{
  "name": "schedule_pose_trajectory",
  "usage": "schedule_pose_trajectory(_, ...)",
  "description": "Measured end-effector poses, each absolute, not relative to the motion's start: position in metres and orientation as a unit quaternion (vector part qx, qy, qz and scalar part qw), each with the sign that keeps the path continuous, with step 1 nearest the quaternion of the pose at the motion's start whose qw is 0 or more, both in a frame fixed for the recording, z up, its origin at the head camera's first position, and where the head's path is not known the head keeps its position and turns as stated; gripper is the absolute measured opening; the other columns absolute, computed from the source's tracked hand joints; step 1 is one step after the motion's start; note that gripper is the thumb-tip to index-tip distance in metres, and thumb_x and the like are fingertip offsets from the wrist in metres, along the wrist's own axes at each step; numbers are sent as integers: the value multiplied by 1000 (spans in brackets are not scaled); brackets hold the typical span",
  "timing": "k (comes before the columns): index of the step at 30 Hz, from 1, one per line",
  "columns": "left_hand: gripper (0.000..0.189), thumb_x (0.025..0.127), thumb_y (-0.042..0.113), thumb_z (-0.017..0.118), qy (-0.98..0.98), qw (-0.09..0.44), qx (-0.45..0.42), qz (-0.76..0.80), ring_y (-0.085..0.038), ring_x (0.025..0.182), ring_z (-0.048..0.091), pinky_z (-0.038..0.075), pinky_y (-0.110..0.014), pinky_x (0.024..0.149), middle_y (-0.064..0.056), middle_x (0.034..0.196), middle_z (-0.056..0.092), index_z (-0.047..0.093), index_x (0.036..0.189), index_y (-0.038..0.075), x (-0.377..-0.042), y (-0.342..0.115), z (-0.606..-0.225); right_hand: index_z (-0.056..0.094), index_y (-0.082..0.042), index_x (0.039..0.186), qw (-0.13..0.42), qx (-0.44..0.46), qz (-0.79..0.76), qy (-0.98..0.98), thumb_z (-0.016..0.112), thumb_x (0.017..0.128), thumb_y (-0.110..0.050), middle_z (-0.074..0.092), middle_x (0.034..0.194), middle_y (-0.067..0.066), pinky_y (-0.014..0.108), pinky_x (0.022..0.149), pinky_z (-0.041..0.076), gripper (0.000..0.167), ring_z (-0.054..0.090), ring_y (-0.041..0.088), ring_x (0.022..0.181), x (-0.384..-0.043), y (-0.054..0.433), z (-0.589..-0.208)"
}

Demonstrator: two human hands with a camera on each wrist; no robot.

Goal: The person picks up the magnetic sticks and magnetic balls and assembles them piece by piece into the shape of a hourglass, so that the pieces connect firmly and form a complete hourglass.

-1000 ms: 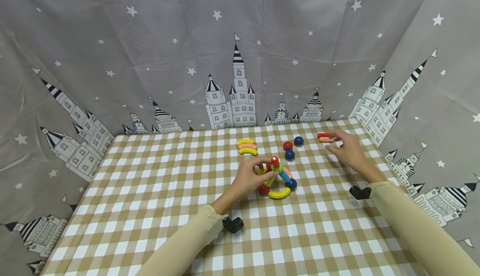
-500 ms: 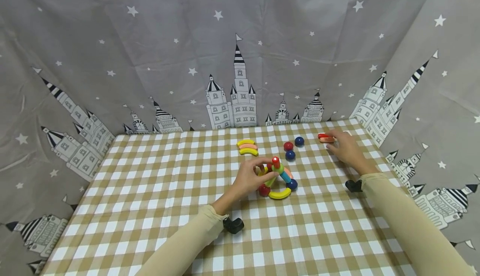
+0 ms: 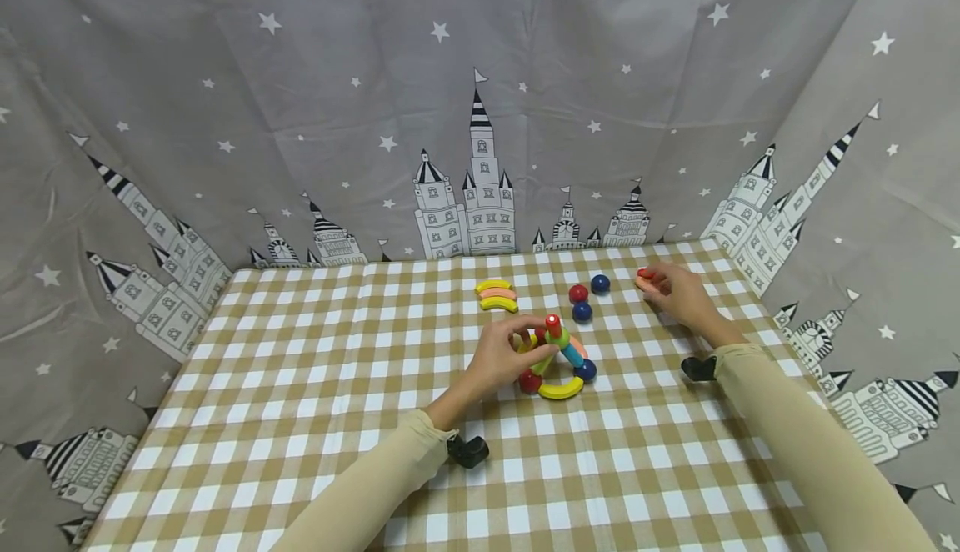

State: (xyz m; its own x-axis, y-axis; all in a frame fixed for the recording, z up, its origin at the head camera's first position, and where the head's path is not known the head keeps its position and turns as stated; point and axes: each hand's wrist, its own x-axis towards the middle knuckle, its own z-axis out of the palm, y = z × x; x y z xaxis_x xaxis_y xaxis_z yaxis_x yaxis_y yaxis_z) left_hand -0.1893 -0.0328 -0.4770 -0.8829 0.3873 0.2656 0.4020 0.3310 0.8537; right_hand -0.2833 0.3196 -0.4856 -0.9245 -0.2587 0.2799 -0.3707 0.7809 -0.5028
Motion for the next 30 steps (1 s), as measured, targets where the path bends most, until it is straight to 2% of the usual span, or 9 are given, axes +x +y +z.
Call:
schedule_pose_trajectory(5,30,90,25,82,-814,9,-247,-526,-29,86,64,47,-26,69,5,111,74,76,117,14,-190,-33,-478,67,0,123,53,122,315,-940,75,94,-9,72,107,22,52,85,53,32,69,39,94,-283,317,-488)
schedule_pose_trajectory(10,31,89,26,83,-815,4,-236,-529,-25,89,64,51,-28,71,5,107,75,76,118,15,-189,-34,-477,63,2,132,11,99,307,-947,72,96,-11,70,115,24,53,91,52,39,68,41,101,-286,315,-487)
schedule_pose_trajectory(16,32,89,27,84,-812,1,-233,-535,-24,90,64,51,-27,71,4,107,75,76,118,16,-189,-34,-478,61,1,135,-25,97,295,-950,64,103,-20,68,121,23,54,94,50,39,66,40,106,-287,310,-484)
schedule_pose_trajectory(20,32,89,26,83,-811,1,-236,-536,-25,90,64,52,-29,71,5,107,75,76,118,16,-189,-34,-478,62,2,133,-30,107,302,-947,59,106,-26,68,116,22,51,89,50,39,64,36,100,-286,305,-483)
schedule_pose_trajectory(25,31,90,24,83,-813,6,-240,-531,-27,91,65,55,-39,75,2,108,75,75,117,13,-188,-33,-477,63,1,133,-7,119,301,-946,59,106,-24,68,109,19,43,78,49,36,62,31,92,-278,299,-477)
schedule_pose_trajectory(30,30,90,22,82,-816,17,-244,-524,-25,90,65,55,-41,75,1,106,75,75,117,12,-188,-32,-476,64,-1,133,25,140,321,-936,59,106,-24,69,115,21,46,80,52,35,65,34,94,-266,290,-466)
